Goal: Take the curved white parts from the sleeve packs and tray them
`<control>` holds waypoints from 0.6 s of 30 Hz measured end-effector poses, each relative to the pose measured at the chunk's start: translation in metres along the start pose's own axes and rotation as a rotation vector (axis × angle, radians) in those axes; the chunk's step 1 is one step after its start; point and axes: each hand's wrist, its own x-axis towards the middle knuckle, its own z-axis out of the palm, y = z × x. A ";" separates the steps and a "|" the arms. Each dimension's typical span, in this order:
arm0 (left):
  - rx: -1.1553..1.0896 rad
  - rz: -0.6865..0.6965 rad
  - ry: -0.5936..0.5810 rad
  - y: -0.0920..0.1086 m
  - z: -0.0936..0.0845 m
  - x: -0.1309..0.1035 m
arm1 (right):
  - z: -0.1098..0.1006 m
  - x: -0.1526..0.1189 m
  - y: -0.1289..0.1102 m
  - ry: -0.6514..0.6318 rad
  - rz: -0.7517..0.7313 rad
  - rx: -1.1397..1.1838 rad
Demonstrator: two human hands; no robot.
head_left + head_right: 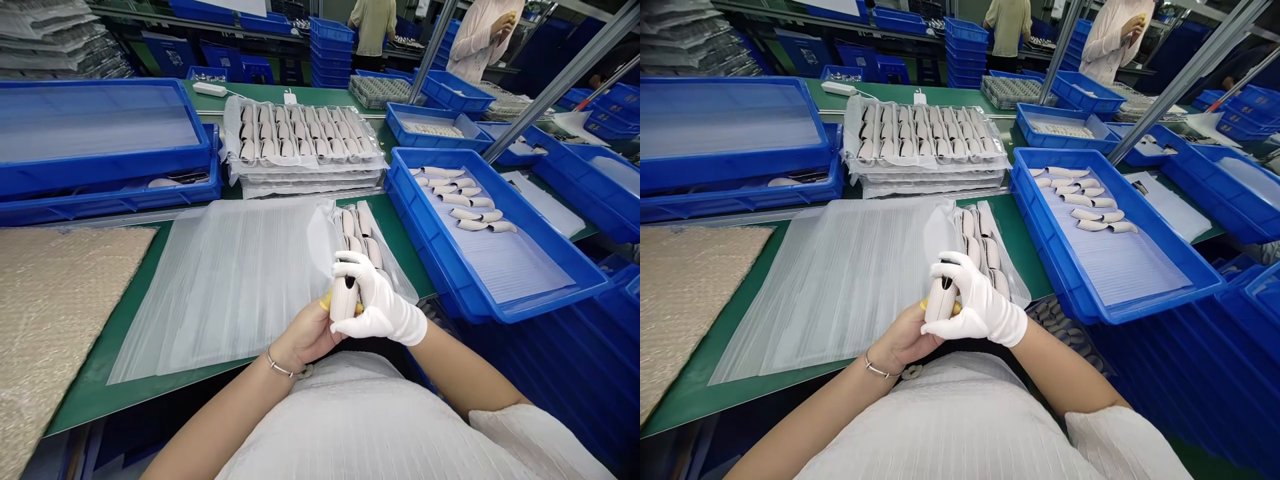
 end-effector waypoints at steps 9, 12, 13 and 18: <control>-0.106 0.050 -0.023 0.003 0.000 -0.006 | -0.002 -0.004 0.004 -0.075 -0.098 0.203; -0.108 0.048 -0.057 0.005 0.001 -0.007 | -0.004 -0.006 0.001 -0.070 -0.091 0.182; -0.105 0.047 -0.061 0.005 0.002 -0.007 | -0.004 -0.006 0.000 -0.064 -0.087 0.163; -0.040 0.096 0.006 0.006 0.005 -0.006 | 0.000 -0.005 -0.006 -0.038 -0.045 0.135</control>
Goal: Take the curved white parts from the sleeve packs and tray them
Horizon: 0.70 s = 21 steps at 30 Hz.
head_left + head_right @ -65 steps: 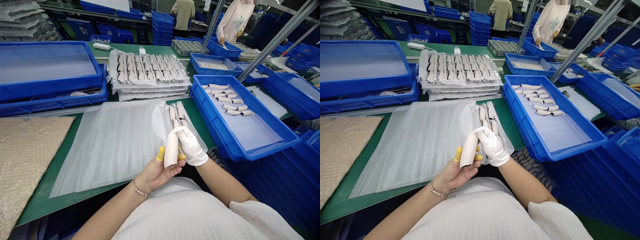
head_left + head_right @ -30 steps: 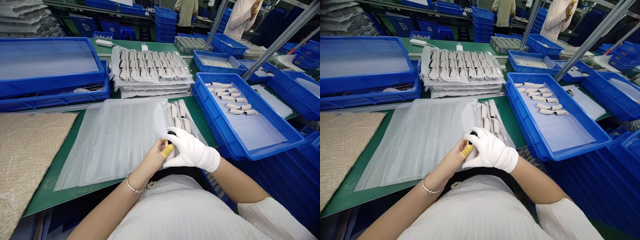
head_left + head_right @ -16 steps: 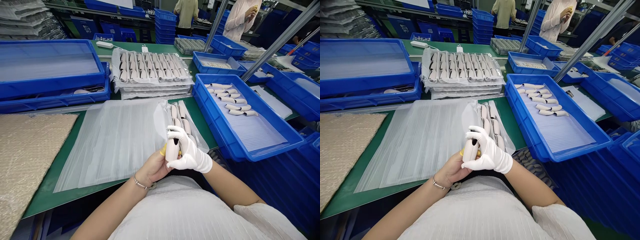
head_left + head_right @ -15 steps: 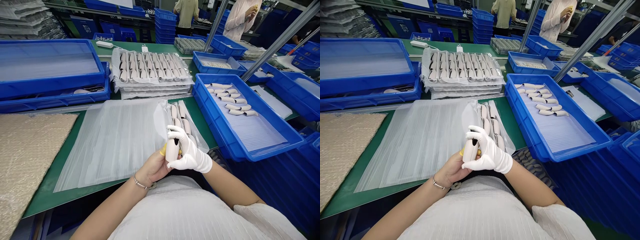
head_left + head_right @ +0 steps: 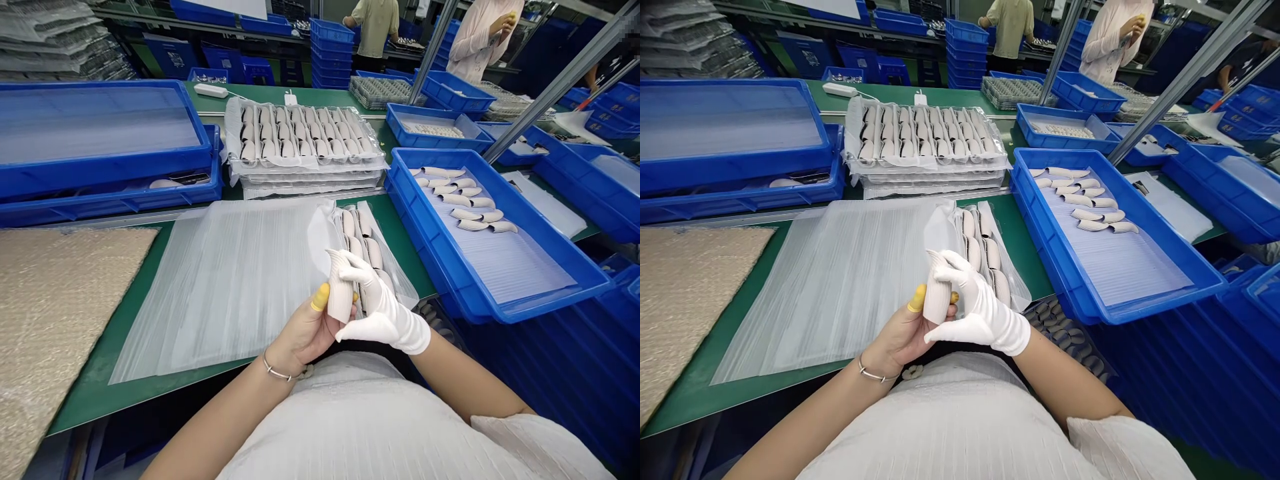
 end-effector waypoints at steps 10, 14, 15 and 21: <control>0.007 0.034 0.040 -0.006 0.001 0.000 | 0.003 0.010 0.011 0.279 0.259 0.070; 0.008 0.014 0.079 -0.009 -0.003 0.000 | -0.011 0.018 0.032 0.464 0.373 -0.013; 0.010 0.018 0.089 -0.009 -0.003 0.000 | -0.015 0.018 0.035 0.485 0.427 -0.042; 0.047 0.064 0.152 -0.008 -0.001 0.001 | -0.010 0.008 0.028 0.341 0.464 -0.037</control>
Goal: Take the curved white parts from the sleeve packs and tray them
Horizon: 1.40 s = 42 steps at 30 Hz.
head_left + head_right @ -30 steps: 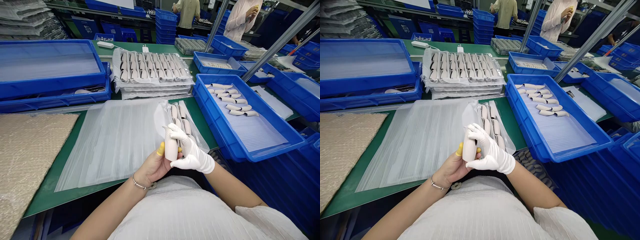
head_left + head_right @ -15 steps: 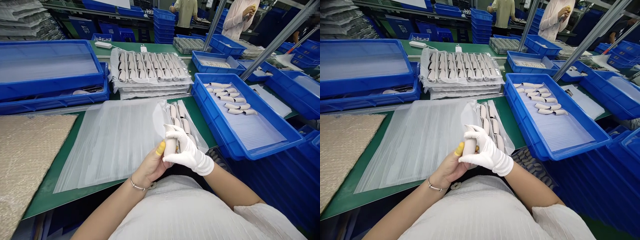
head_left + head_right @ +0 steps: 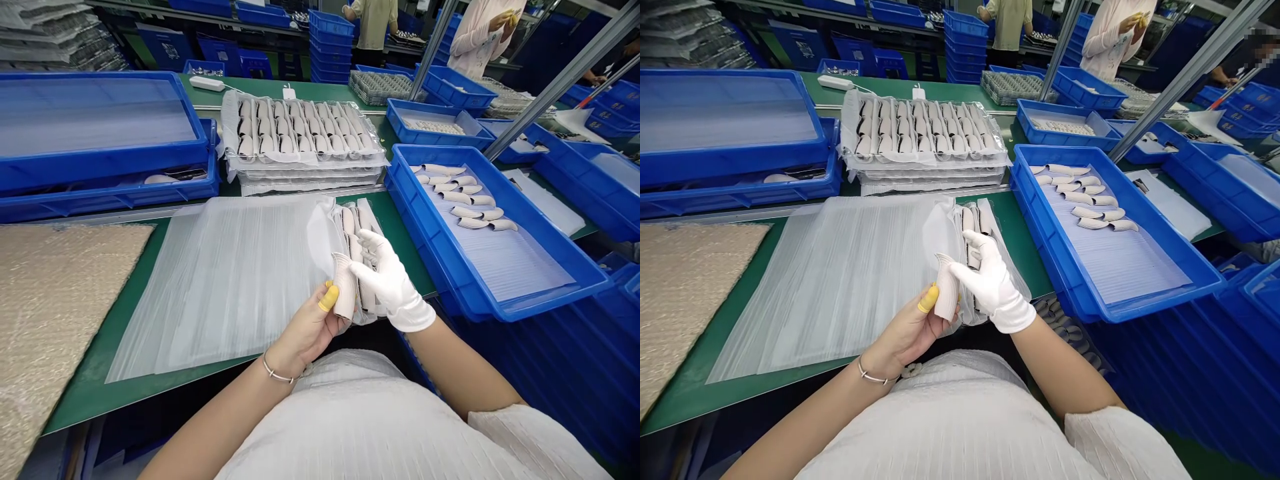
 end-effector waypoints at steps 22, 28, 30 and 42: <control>0.219 0.017 0.051 -0.001 0.003 -0.006 | -0.002 0.004 -0.011 -0.030 0.155 -0.019; 0.358 0.057 0.037 0.003 0.002 -0.002 | 0.001 -0.010 -0.016 -0.265 0.271 0.140; 0.415 0.060 0.028 0.002 0.000 0.000 | 0.001 -0.011 -0.017 -0.267 0.290 0.198; 0.687 0.167 0.068 0.009 -0.015 0.013 | 0.010 0.016 -0.016 -0.391 0.524 0.333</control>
